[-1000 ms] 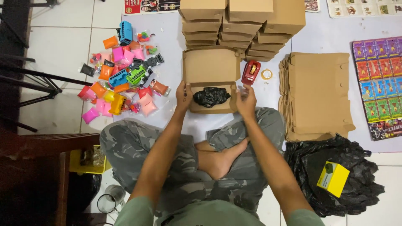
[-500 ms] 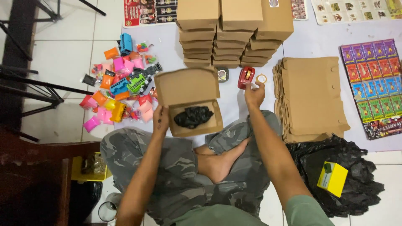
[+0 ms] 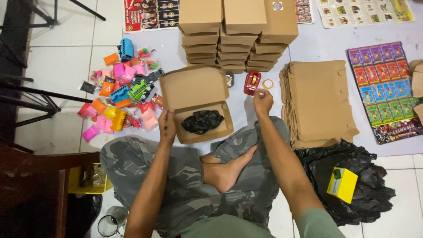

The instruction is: Packing toy buses into cardboard boxes, including placing them in plastic bags with cards.

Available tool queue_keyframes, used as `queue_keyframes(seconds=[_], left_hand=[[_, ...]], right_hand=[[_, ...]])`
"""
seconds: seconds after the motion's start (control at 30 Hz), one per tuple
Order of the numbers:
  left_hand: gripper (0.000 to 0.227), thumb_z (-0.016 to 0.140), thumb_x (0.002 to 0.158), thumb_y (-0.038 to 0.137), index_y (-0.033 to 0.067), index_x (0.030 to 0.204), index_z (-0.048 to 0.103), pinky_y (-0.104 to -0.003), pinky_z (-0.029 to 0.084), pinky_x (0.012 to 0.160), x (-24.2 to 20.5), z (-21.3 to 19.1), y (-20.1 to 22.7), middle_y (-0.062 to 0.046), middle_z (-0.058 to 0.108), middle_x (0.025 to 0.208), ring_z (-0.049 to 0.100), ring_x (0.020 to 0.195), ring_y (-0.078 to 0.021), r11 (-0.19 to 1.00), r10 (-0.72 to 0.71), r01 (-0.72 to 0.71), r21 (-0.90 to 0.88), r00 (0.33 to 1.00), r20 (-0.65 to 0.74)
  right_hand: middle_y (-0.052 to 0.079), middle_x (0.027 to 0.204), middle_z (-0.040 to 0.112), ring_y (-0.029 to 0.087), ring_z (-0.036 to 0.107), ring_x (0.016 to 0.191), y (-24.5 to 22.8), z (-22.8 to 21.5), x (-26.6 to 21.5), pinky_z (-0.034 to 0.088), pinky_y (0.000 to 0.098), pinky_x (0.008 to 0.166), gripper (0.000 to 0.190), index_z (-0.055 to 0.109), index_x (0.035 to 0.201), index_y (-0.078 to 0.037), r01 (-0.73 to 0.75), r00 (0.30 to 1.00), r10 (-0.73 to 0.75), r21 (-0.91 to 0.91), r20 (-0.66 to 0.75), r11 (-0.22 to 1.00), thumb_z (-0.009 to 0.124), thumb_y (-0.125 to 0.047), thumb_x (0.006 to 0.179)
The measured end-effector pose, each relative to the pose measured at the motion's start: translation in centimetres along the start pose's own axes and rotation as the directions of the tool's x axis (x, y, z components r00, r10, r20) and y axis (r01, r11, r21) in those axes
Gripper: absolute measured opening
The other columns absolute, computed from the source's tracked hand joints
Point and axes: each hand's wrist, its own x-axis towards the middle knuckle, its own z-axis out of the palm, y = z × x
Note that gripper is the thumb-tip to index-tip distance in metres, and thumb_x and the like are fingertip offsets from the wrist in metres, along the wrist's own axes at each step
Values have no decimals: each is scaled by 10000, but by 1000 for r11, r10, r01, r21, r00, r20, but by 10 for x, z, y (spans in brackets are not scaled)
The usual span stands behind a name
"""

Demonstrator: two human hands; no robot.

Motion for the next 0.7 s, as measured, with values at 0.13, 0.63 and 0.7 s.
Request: queue_keyframes(seconds=[0.13,0.63,0.7], left_hand=[[216,523,1071,233,96,993,671,-361,489,886,14,-12,-30,-20,647,883,567,858,-139,999,31,-32,-9,995,-95],[244,495,1055,191,140,1213,673,-348,511,900,57,-36,-83,-23,696,994,601,882,-132,967,-37,-55,-248,935,-353],[276,513,1038,186,143,1262,669,-356,528,902,55,-38,-78,-63,721,1031,641,908,-147,962,-35,-64,-265,935,-354]], right_hand=[[21,645,716,167,675,468,3,13,30,566,296,389,267,728,1090,-193,-138,986,139,-17,96,990,676,-323,862],[106,611,621,264,648,654,-63,-15,-38,508,418,675,167,744,1068,-58,188,969,-177,55,-170,981,661,-164,969],[99,563,553,256,597,585,-85,-16,-50,486,391,621,85,729,975,-30,367,925,-354,80,-137,927,662,-82,972]])
